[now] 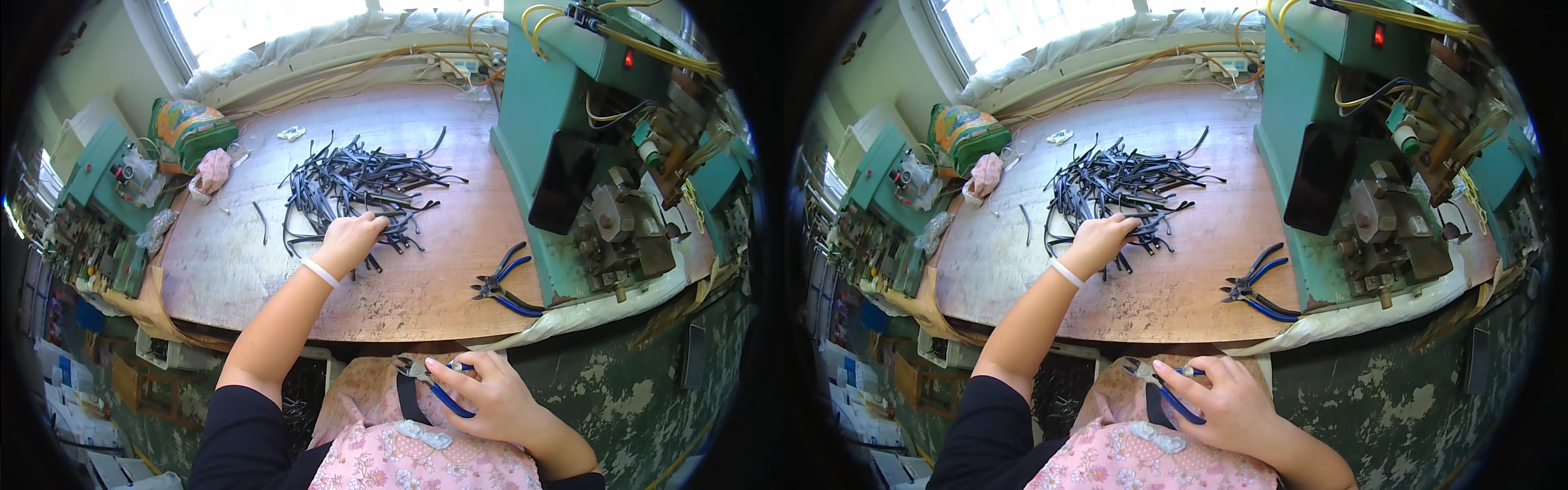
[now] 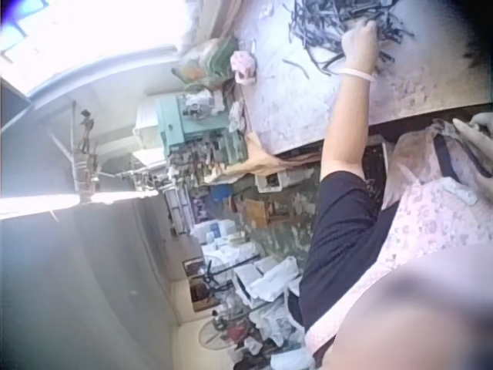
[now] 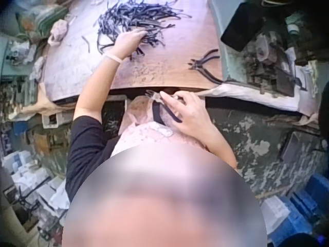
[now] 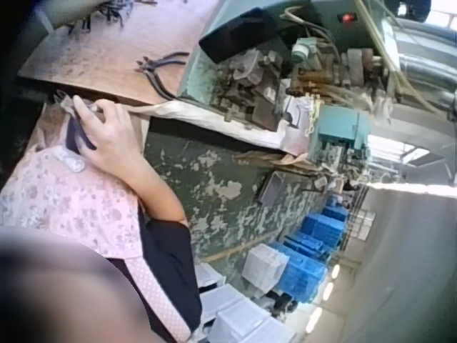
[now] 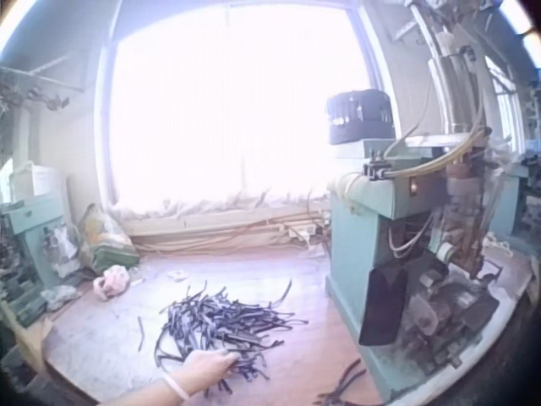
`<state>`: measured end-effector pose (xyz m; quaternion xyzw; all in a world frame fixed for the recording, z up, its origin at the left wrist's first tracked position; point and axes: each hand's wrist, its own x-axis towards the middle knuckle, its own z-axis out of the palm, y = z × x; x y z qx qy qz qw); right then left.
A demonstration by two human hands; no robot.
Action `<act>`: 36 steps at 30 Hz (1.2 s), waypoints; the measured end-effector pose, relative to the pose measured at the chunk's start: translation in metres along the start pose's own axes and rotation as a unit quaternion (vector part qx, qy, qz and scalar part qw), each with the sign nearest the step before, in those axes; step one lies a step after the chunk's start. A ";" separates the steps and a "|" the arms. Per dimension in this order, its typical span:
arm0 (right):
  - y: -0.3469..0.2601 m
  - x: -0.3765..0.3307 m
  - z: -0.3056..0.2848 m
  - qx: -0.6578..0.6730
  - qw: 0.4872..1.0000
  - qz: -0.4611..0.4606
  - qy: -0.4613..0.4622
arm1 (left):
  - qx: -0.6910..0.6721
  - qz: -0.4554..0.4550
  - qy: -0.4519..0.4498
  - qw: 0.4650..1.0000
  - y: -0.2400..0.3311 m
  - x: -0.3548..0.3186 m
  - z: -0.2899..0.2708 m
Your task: The person repeatedly picks up black cables from a pile on a wooden table and uses pliers to cut off the ends. The cut pieces are dropped back onto the table. The person continues this process throughout the clip.
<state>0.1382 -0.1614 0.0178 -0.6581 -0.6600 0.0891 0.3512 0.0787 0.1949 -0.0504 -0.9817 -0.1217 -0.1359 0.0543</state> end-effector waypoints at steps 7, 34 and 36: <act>0.006 -0.004 0.003 -0.005 1.000 0.000 -0.014 | -0.022 0.009 0.006 1.000 0.002 0.006 0.006; -0.002 0.016 -0.002 -0.125 0.991 -0.043 0.005 | -0.895 -0.169 0.030 0.412 0.112 -0.087 -0.098; -0.001 0.015 -0.001 -0.113 0.993 -0.045 0.002 | -0.898 -0.169 0.031 0.406 0.114 -0.087 -0.100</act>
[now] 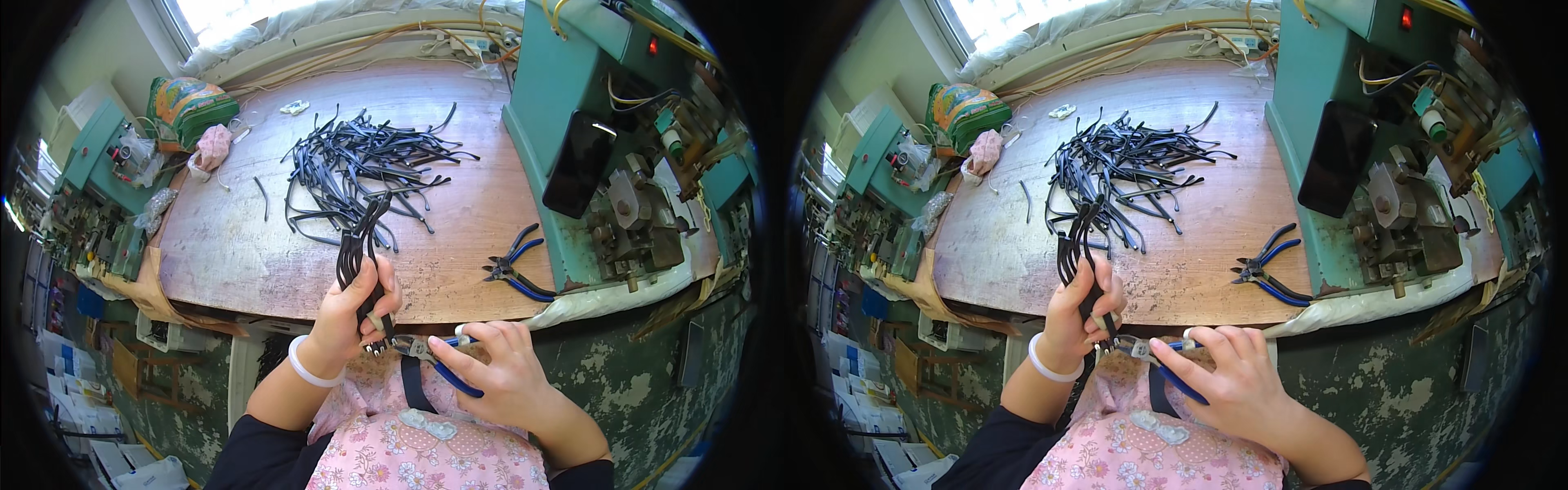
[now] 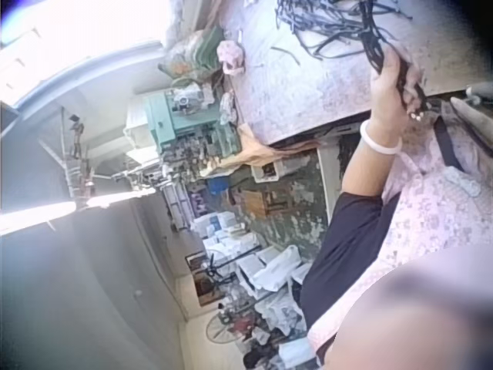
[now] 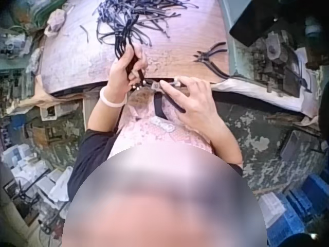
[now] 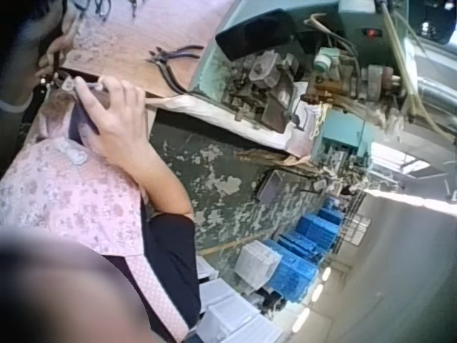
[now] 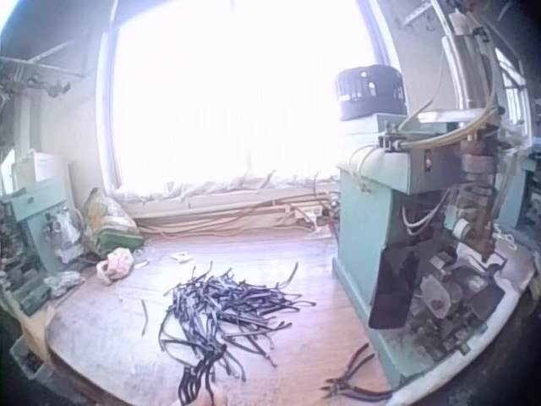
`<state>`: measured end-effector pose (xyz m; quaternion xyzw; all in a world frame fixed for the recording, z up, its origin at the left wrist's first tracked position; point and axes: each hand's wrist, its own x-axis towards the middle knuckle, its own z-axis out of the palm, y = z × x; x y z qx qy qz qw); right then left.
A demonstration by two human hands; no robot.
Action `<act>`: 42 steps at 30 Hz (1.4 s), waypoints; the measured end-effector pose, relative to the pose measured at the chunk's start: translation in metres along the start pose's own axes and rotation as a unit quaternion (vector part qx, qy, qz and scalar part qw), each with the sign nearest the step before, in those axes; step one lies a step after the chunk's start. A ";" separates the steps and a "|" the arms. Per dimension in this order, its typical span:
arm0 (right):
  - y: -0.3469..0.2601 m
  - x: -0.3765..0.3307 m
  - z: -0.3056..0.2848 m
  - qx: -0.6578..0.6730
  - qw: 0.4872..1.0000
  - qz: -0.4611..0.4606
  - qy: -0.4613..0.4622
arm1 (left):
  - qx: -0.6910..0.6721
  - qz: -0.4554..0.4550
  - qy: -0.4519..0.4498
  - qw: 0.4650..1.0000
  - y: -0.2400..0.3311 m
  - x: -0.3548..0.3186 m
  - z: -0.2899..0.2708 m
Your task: The person repeatedly picks up black cables from a pile on a wooden table and uses pliers to cut off the ends. The cut pieces are dropped back onto the table. The person continues this process throughout the clip.
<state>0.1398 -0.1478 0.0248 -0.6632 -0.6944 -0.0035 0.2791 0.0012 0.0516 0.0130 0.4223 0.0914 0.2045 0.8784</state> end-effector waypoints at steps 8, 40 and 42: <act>0.006 -0.004 -0.003 0.103 0.994 0.024 -0.027 | 0.074 0.320 0.146 0.933 -0.030 -0.022 0.029; 0.008 -0.019 0.005 0.108 0.992 0.057 -0.012 | 0.844 0.211 0.100 0.482 0.001 0.134 -0.083; 0.012 -0.019 0.006 0.114 0.991 0.068 -0.008 | 0.695 0.137 0.140 0.692 0.009 0.115 -0.052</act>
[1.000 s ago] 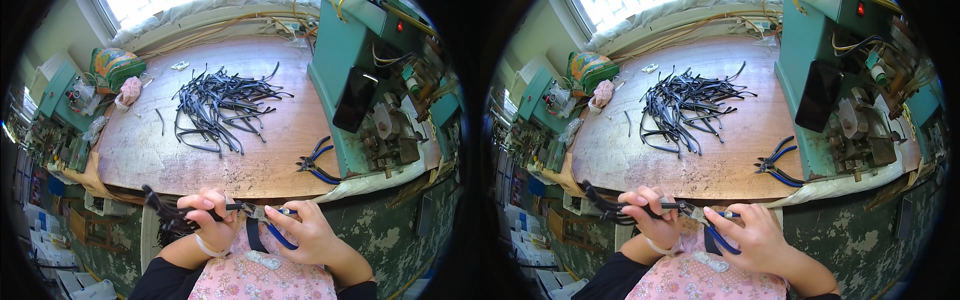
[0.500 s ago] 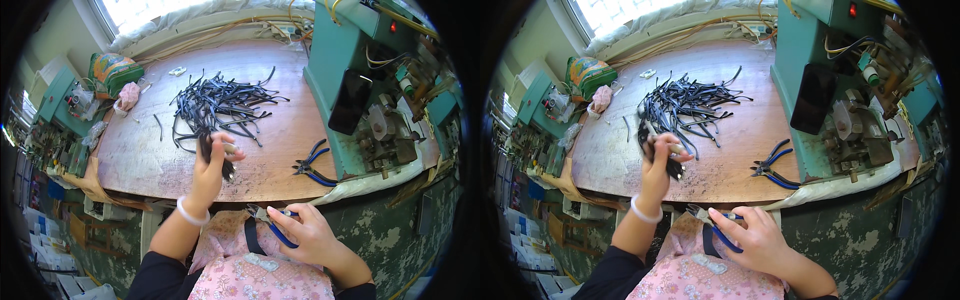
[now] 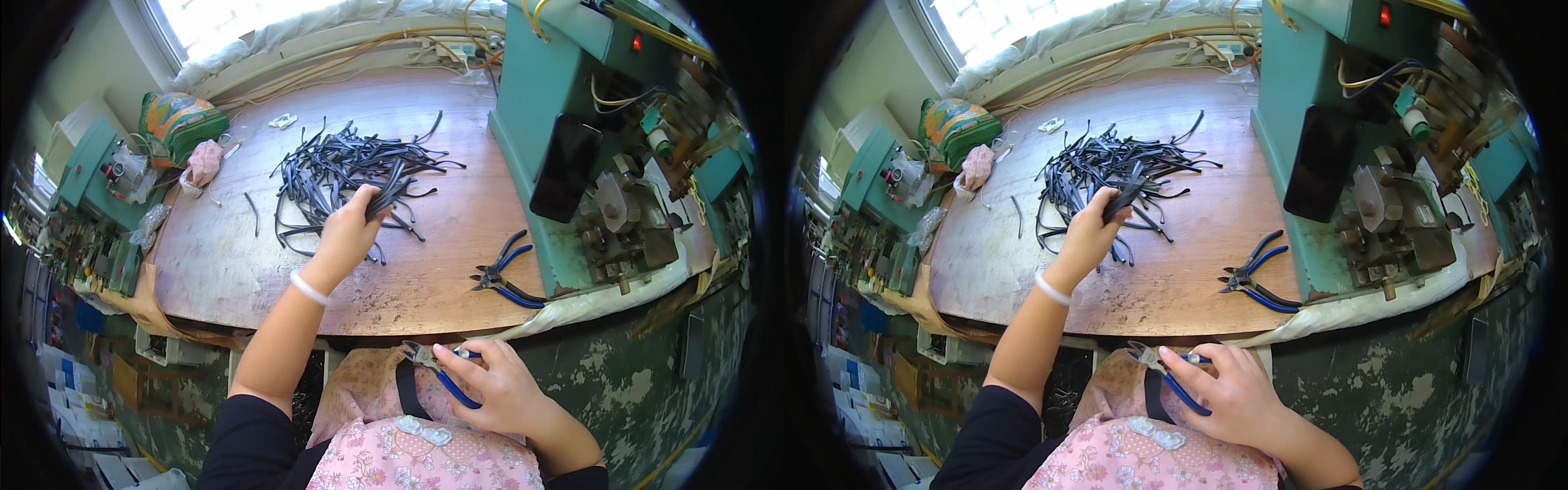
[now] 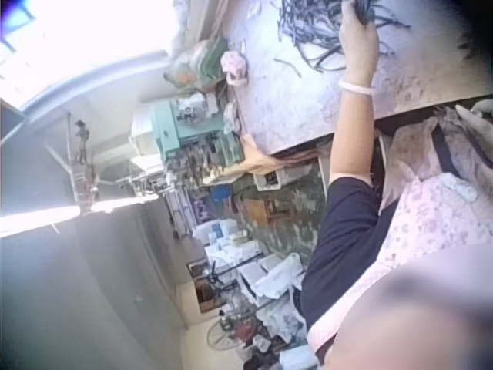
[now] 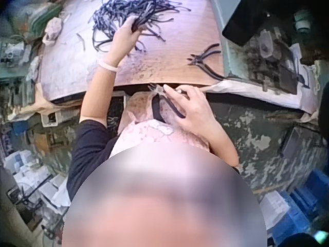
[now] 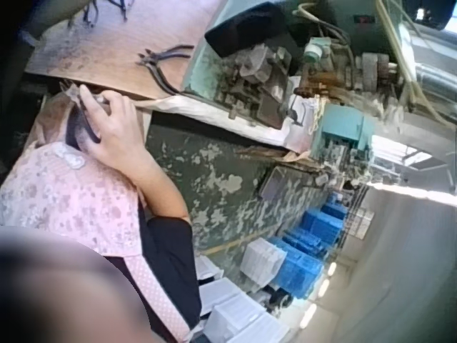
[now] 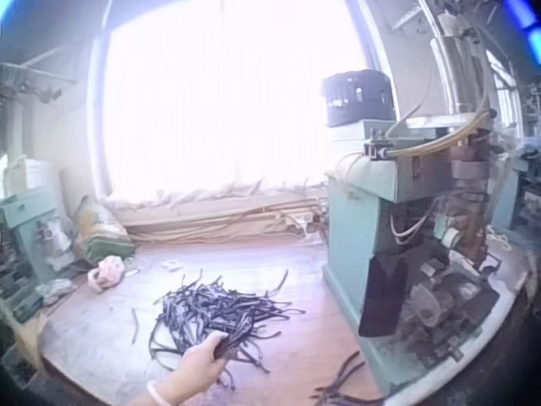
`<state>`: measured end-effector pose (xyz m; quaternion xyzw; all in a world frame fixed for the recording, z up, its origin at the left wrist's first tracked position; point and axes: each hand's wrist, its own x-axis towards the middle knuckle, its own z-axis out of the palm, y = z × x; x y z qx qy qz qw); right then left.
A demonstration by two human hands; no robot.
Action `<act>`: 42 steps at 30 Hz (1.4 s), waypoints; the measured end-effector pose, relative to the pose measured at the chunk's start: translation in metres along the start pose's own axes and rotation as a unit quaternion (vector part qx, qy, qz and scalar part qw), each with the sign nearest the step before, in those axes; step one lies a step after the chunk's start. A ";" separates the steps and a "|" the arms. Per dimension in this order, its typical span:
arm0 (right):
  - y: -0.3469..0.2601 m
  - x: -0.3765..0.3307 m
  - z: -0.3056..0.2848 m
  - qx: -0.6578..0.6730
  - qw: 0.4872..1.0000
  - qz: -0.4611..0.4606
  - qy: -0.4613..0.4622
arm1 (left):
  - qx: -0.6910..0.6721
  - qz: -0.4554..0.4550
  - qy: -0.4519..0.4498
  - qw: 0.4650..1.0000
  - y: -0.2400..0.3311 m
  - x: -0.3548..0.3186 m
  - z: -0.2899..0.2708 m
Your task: The person repeatedly picks up black cables from a pile on a wooden table and uses pliers to cut off the ends. The cut pieces are dropped back onto the table. The person continues this process throughout the clip.
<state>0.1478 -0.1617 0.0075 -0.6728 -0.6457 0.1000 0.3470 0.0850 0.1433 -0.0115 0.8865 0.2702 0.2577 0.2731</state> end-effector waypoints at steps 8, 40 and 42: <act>-0.002 0.013 0.001 -0.071 0.995 -0.035 0.061 | -0.697 -0.178 -0.228 0.656 0.041 -0.081 -0.036; -0.007 0.003 -0.001 -0.027 0.998 -0.023 0.043 | -0.616 0.025 0.013 0.787 0.070 -0.120 -0.021; -0.007 0.003 0.002 -0.012 0.999 -0.019 0.039 | -0.611 -0.044 0.088 0.785 0.070 -0.097 -0.013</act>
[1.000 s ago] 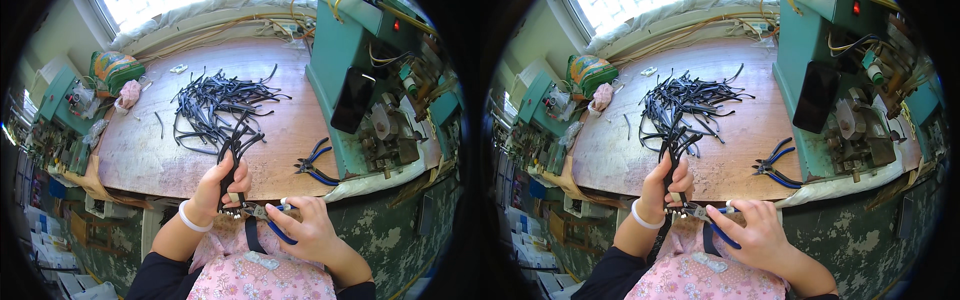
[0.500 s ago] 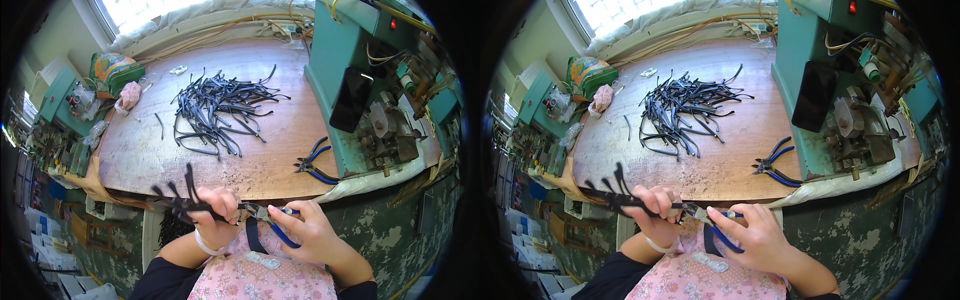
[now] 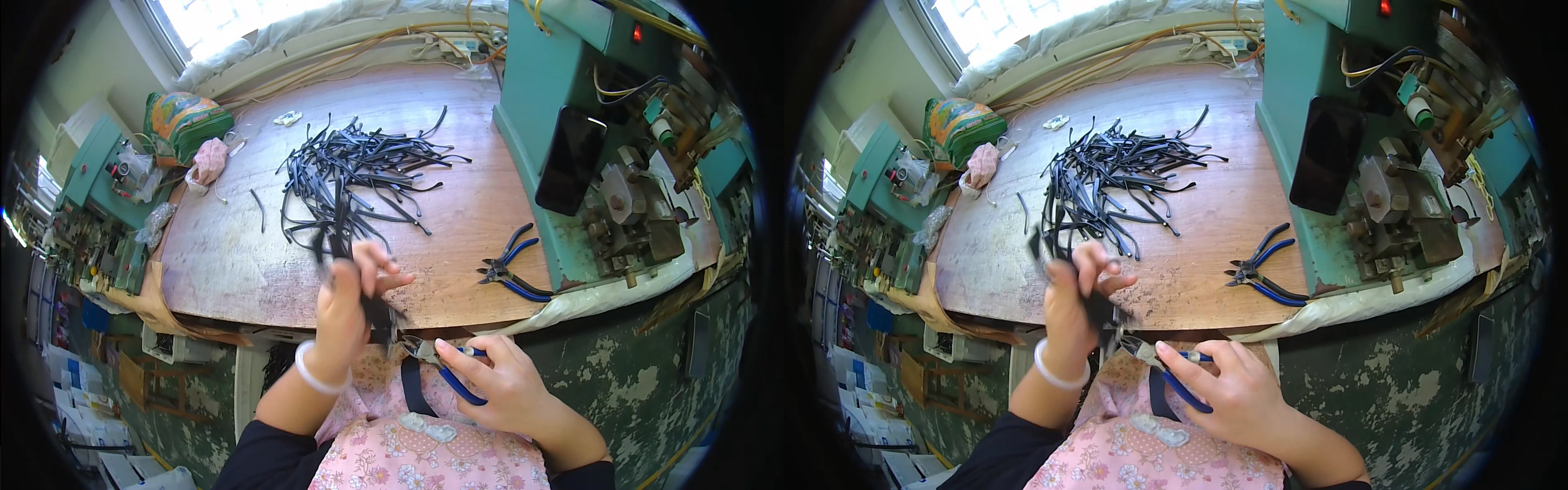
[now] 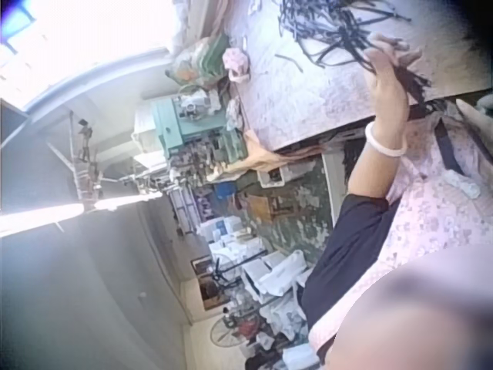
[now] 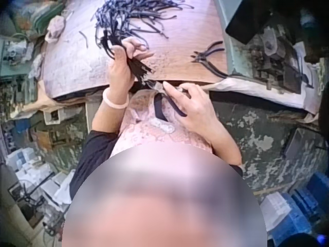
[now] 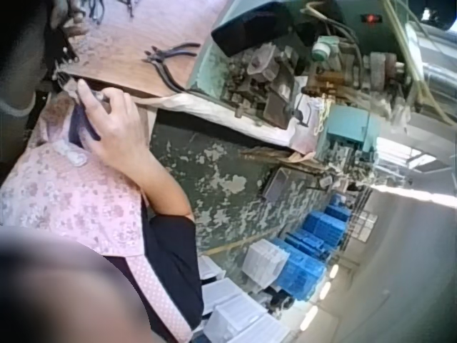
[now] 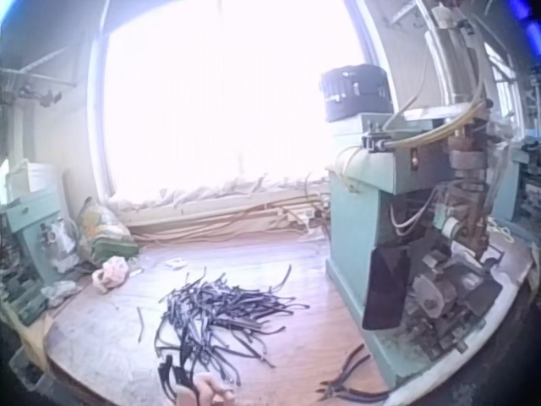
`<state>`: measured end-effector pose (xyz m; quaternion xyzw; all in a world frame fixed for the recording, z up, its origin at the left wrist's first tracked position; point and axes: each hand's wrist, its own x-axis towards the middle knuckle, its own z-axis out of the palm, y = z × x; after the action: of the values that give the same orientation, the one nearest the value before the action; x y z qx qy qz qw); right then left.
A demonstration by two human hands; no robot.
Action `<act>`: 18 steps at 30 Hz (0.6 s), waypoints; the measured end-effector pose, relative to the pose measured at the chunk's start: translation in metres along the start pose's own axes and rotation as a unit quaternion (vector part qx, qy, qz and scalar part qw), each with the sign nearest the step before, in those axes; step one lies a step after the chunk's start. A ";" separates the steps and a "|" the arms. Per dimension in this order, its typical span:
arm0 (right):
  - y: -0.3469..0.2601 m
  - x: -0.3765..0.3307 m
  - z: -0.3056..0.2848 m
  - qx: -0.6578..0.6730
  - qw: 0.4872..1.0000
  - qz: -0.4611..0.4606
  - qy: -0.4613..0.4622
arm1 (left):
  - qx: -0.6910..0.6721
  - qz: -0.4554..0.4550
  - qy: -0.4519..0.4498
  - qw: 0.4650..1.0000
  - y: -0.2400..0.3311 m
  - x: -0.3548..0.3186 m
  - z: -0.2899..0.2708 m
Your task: The person repeatedly picks up black cables from a pile on a wooden table and uses pliers to cut off the ends. The cut pieces are dropped back onto the table. The person continues this process throughout the clip.
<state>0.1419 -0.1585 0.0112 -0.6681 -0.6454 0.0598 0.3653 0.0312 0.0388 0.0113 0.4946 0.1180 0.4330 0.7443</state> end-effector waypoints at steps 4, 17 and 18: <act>-0.003 0.000 0.000 0.008 1.000 0.008 -0.011 | 0.598 0.212 -0.102 0.766 -0.030 0.077 -0.039; -0.001 0.000 0.000 0.029 0.998 -0.017 -0.044 | 0.787 0.260 -0.367 0.422 -0.059 0.122 -0.083; -0.003 0.001 0.000 0.033 0.998 -0.021 -0.047 | 0.786 0.252 -0.370 0.427 -0.055 0.119 -0.085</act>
<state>0.1400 -0.1582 0.0132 -0.6382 -0.6736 0.1046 0.3578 0.0799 0.1754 -0.0453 0.9858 -0.0100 0.0968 -0.1367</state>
